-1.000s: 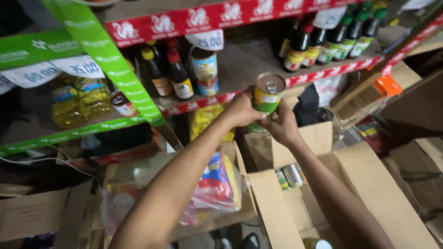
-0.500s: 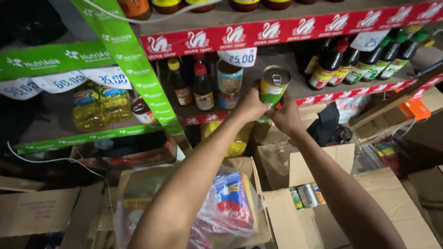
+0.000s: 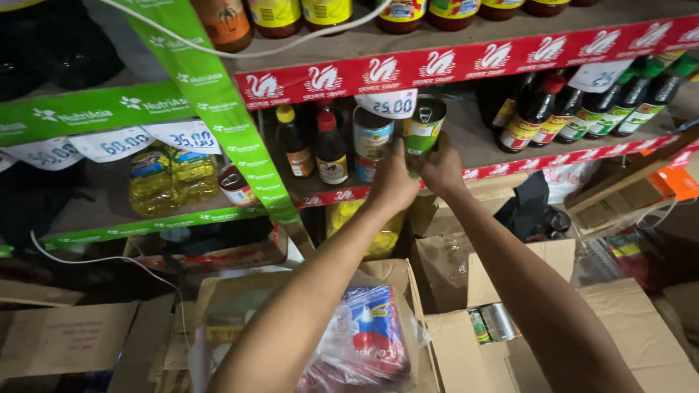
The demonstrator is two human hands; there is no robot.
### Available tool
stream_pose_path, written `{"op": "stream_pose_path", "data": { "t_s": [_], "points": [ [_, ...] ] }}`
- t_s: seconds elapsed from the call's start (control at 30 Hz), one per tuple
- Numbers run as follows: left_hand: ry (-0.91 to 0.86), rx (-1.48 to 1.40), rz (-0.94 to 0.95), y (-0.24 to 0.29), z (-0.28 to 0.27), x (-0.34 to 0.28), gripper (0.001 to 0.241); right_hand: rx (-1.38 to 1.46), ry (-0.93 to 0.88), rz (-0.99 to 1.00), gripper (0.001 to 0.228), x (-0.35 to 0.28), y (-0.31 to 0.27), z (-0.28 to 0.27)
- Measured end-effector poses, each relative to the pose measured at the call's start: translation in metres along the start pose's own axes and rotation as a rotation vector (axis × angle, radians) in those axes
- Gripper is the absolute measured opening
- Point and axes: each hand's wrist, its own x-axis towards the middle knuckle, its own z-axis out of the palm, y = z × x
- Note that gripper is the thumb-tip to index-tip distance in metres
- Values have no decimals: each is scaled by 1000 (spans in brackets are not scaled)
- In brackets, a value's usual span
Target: Stocking and organizing various bottled, canned, and packaged goods onto shelves in a grocery store backroom or aisle.
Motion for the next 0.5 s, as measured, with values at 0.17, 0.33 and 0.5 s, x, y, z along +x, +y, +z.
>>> {"op": "stream_pose_path", "data": {
  "t_s": [0.17,0.33,0.5],
  "points": [
    [131,47,256,-2,8,-2,81,56,-42,21,59,10,22,11],
    [42,62,160,-5,6,-1,70,126,-136,23,55,10,6,-1],
    [99,91,248,-43,30,13,85,142,-160,64,52,11,-4,0]
  ]
}}
